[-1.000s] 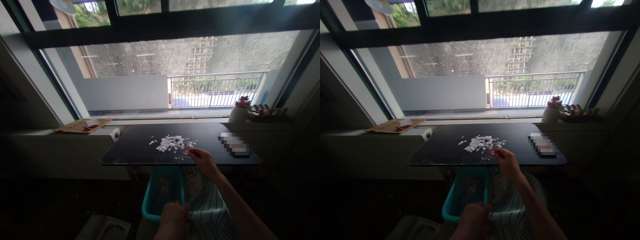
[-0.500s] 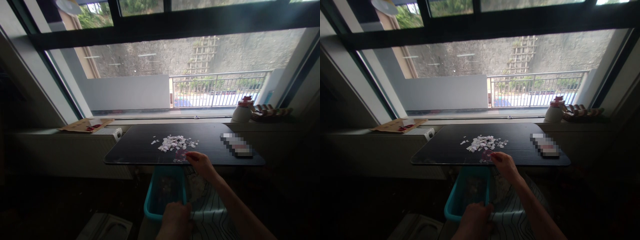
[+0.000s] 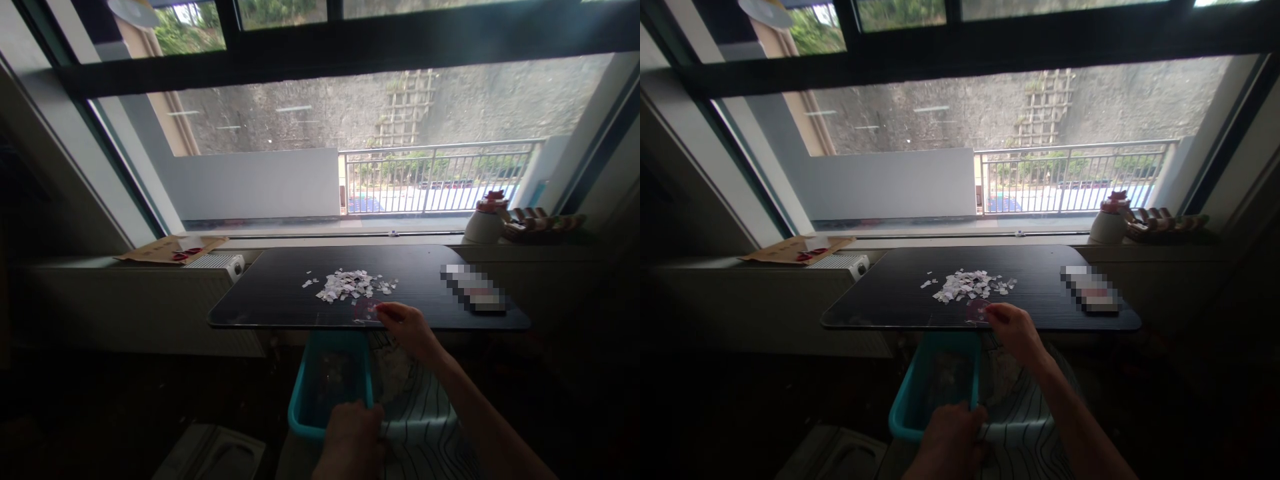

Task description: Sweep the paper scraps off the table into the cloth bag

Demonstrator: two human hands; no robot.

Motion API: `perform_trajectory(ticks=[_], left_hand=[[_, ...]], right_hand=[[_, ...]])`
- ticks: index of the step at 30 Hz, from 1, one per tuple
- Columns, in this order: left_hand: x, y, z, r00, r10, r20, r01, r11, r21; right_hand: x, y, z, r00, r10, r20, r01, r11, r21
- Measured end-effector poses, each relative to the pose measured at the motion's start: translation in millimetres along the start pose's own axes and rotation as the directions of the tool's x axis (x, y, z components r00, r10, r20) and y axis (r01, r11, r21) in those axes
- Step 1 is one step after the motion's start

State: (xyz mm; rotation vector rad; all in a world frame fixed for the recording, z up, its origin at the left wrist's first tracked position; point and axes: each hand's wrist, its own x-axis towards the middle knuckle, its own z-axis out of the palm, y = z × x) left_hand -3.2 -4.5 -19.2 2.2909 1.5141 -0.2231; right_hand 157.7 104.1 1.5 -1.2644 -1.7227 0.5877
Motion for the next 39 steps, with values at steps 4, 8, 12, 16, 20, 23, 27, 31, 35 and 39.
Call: perform_trajectory(ticks=[4, 8, 12, 16, 20, 23, 27, 31, 35, 39], left_hand=[[0, -1, 0.5, 1.000, -0.001, -0.023, 0.001, 1.000, -0.013], [0, -1, -1.4, 1.000, 0.007, 0.001, -0.007, 1.000, -0.017], [0, 0, -2.4, 1.000, -0.006, 0.007, 0.006, 1.000, -0.012], [1, -1, -0.1, 1.000, 0.003, -0.024, -0.003, 1.000, -0.017], [0, -1, -0.5, 1.000, -0.001, -0.014, 0.001, 1.000, -0.014], [0, -1, -2.3, 1.000, -0.005, 0.005, 0.005, 1.000, -0.017], [-1, -1, -2.7, 1.000, 0.005, 0.009, -0.005, 1.000, -0.023], [-1, -1, -2.8, 1.000, 0.002, 0.002, -0.002, 1.000, -0.021], [0, 0, -4.2, 0.999, -0.017, 0.027, 0.017, 1.000, -0.016], [0, 0, -4.2, 0.999, -0.005, 0.032, 0.005, 1.000, -0.010]], right_hand=[[2, 6, -9, 0.999, 0.031, -0.028, -0.032, 0.999, -0.031], [5, 2, -4, 0.998, 0.035, -0.049, -0.035, 0.999, 0.001], [5, -9, -4, 0.999, 0.042, -0.015, -0.043, 0.998, -0.053], [2, -18, -16, 0.991, 0.090, -0.099, -0.109, 0.973, -0.204], [2, -20, -18, 0.992, 0.073, -0.104, -0.092, 0.978, -0.189], [-2, -18, -20, 0.992, 0.078, -0.100, -0.099, 0.970, -0.224], [-11, -12, -34, 0.979, 0.107, -0.174, -0.159, 0.933, -0.324], [-12, -3, -31, 0.981, 0.088, -0.175, -0.124, 0.971, -0.206], [-10, 7, -16, 0.989, 0.045, -0.139, -0.060, 0.993, -0.106], [-13, 12, -15, 0.994, 0.076, -0.076, -0.078, 0.997, -0.026]])
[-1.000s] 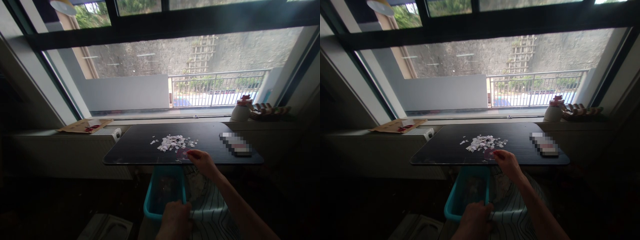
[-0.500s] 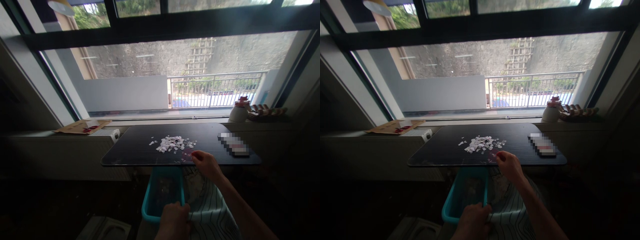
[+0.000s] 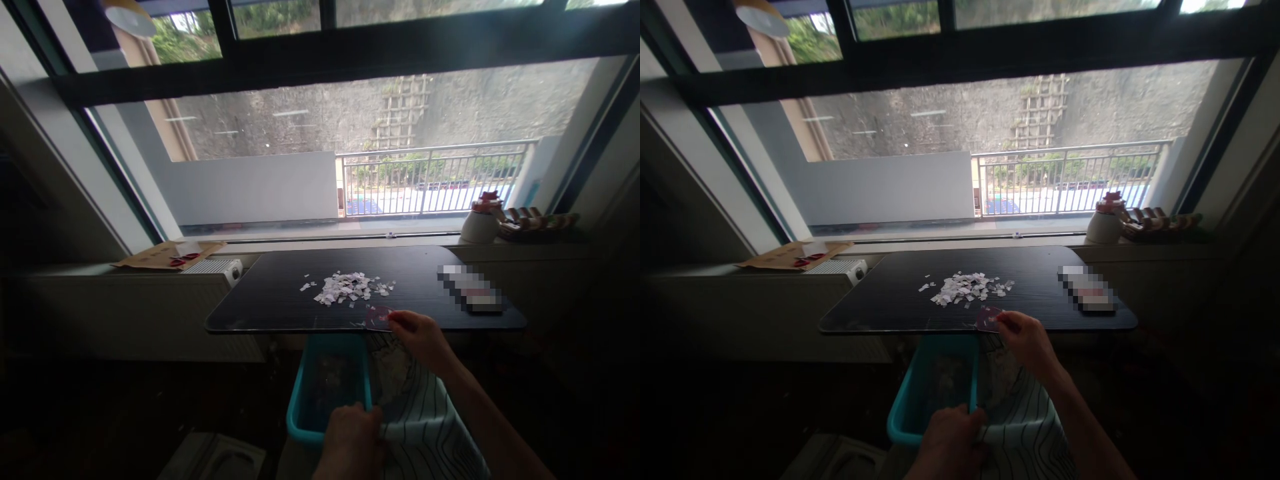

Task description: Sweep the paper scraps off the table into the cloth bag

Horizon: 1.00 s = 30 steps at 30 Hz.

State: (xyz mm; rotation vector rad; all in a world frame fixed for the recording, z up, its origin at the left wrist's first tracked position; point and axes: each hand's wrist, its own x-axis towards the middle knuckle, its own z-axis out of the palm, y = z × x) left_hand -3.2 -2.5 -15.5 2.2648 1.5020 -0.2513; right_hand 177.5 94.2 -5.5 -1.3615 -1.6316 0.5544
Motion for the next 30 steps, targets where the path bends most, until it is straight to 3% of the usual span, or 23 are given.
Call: perform_trajectory(ticks=[5, 10, 16, 21, 26, 30], left_hand=[[0, -1, 2.3, 0.999, -0.007, -0.034, 0.007, 1.000, 0.004], [1, -2, 2.9, 0.999, 0.014, -0.030, -0.013, 1.000, 0.016], [2, -3, 3.8, 0.999, 0.007, -0.044, -0.006, 1.000, 0.023], [3, -3, 6.2, 0.999, 0.008, -0.049, -0.006, 0.999, 0.041], [3, -3, 5.1, 0.998, 0.015, -0.060, -0.012, 0.999, 0.046], [2, 0, 0.7, 1.000, 0.010, -0.021, -0.008, 0.998, 0.064]], right_hand=[[-4, 0, 3, 0.999, 0.000, -0.033, 0.000, 1.000, 0.013], [-7, -4, 8, 0.997, -0.058, 0.058, 0.057, 0.998, 0.029], [2, 2, 2, 0.982, -0.052, -0.183, 0.020, 0.984, -0.174], [-1, 1, 9, 0.991, -0.104, -0.079, 0.080, 0.962, -0.261], [8, -10, 12, 0.982, -0.154, -0.112, 0.096, 0.908, -0.409], [10, -19, 22, 0.979, -0.202, 0.034, 0.198, 0.887, -0.417]])
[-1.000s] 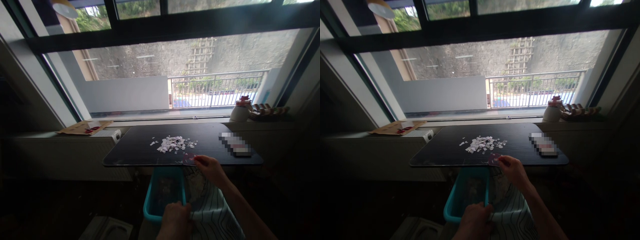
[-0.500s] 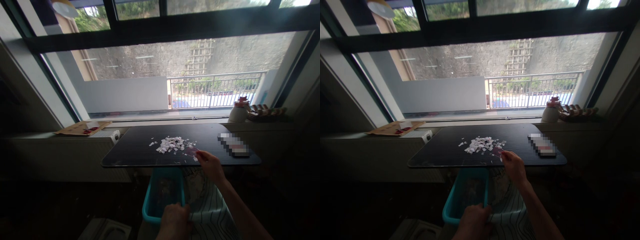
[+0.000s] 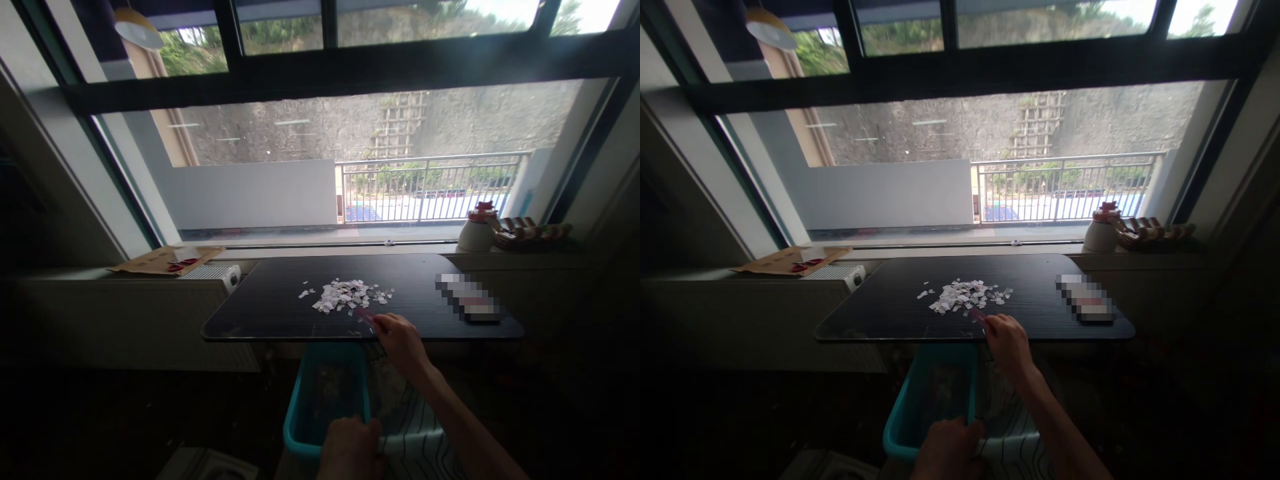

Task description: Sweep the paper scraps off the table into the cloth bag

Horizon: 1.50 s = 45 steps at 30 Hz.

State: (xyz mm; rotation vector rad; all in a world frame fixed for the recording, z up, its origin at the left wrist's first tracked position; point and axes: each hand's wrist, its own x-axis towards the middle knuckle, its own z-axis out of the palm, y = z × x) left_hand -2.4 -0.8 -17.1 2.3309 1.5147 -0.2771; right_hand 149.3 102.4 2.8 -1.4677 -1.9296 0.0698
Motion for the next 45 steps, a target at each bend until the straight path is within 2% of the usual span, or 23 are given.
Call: perform_trajectory(ticks=[3, 7, 11, 16, 21, 25, 27, 31, 34, 39, 45], left_hand=[[-1, 2, -2.9, 1.000, -0.002, 0.027, 0.002, 1.000, -0.002], [1, 2, -3.4, 0.999, -0.010, 0.042, 0.011, 1.000, -0.017], [3, 1, -1.9, 0.999, -0.001, 0.047, 0.002, 1.000, -0.010], [2, 0, -1.2, 1.000, 0.000, 0.028, 0.000, 1.000, -0.010], [3, -1, -1.0, 0.999, 0.004, 0.053, -0.003, 1.000, -0.007], [4, -1, 2.8, 1.000, -0.002, 0.018, 0.002, 1.000, -0.012], [3, -1, 3.6, 1.000, -0.006, 0.017, 0.006, 1.000, -0.011], [3, -1, 1.3, 0.999, 0.004, 0.046, -0.004, 1.000, -0.007], [3, -2, 0.0, 0.999, 0.009, 0.039, -0.009, 1.000, -0.015], [2, -1, -0.1, 0.999, 0.003, 0.042, -0.002, 1.000, -0.019], [1, 0, -1.9, 0.999, 0.009, 0.052, -0.008, 1.000, -0.014]], right_hand=[[2, -5, 2, 1.000, -0.014, 0.015, 0.013, 0.999, 0.031], [7, -1, 0, 0.998, 0.050, -0.036, -0.052, 0.997, -0.055], [10, 1, 1, 0.999, -0.016, 0.045, 0.017, 1.000, -0.022], [17, -4, 6, 1.000, 0.006, 0.001, -0.006, 1.000, -0.031], [13, -3, 5, 0.996, -0.058, 0.067, 0.056, 0.998, 0.029], [7, 8, -5, 0.999, 0.038, -0.036, -0.039, 0.999, -0.029], [5, 11, -7, 0.998, 0.050, -0.034, -0.052, 0.997, -0.052], [-2, 2, -4, 0.999, -0.018, 0.048, 0.016, 0.999, 0.039], [-5, -7, -3, 0.997, -0.038, 0.065, 0.029, 0.991, 0.129], [-7, -7, -10, 0.999, 0.048, 0.008, -0.048, 0.996, 0.073], [-14, -17, -12, 0.997, -0.008, 0.082, -0.004, 0.989, 0.146]])
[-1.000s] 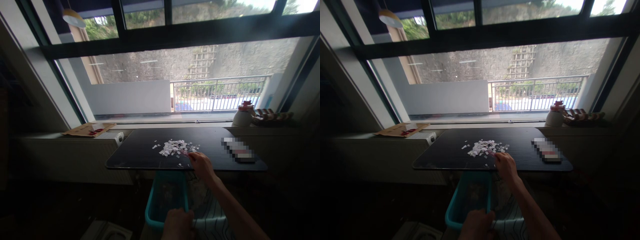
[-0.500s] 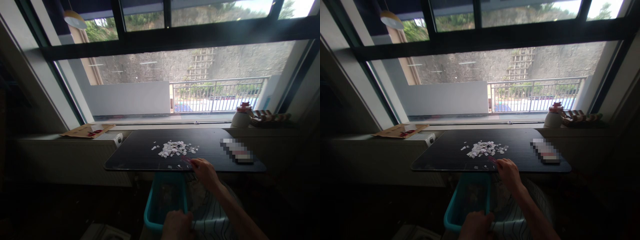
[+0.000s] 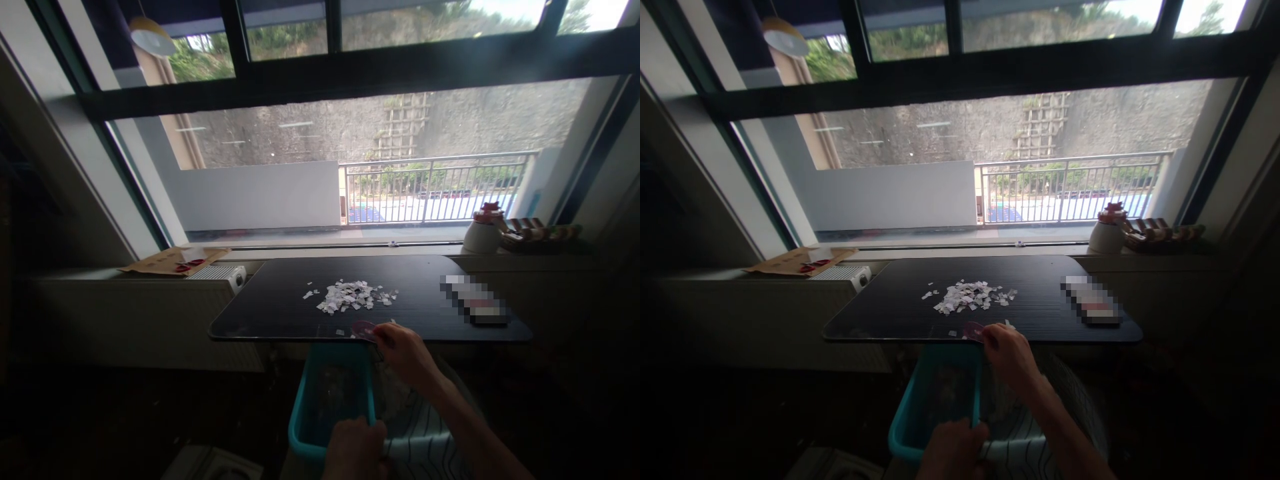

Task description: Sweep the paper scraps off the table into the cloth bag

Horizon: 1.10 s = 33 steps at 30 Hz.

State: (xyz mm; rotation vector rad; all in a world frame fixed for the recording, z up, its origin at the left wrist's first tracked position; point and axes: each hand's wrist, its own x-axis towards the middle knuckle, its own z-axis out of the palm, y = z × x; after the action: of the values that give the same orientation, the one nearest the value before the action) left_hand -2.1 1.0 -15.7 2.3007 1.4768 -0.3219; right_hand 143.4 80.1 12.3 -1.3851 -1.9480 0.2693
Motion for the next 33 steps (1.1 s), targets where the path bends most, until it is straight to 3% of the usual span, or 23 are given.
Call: perform_trajectory(ticks=[5, 13, 17, 22, 26, 33], left_hand=[[0, -1, 1.3, 1.000, -0.014, -0.006, 0.014, 1.000, -0.003], [0, 0, 1.5, 1.000, -0.009, -0.019, 0.009, 1.000, -0.011], [-1, 1, 0.2, 1.000, -0.008, -0.020, 0.008, 1.000, -0.015], [-1, 0, -1.0, 1.000, -0.010, 0.006, 0.010, 1.000, -0.007], [-2, 0, -0.2, 1.000, -0.013, -0.019, 0.013, 1.000, -0.015], [-2, 2, -2.7, 1.000, -0.017, 0.008, 0.017, 1.000, -0.025]], right_hand=[[8, 1, 5, 0.999, 0.011, -0.031, -0.010, 0.998, 0.060], [-3, 10, 0, 0.998, -0.026, 0.058, 0.017, 0.990, 0.143], [-4, 11, -1, 1.000, -0.014, 0.006, 0.013, 0.991, 0.132], [-1, 11, 3, 0.999, -0.020, 0.044, 0.014, 0.991, 0.130], [1, 13, 4, 1.000, 0.018, -0.023, -0.016, 0.994, 0.107], [4, 9, 2, 0.998, 0.010, 0.056, -0.018, 0.990, 0.138]])
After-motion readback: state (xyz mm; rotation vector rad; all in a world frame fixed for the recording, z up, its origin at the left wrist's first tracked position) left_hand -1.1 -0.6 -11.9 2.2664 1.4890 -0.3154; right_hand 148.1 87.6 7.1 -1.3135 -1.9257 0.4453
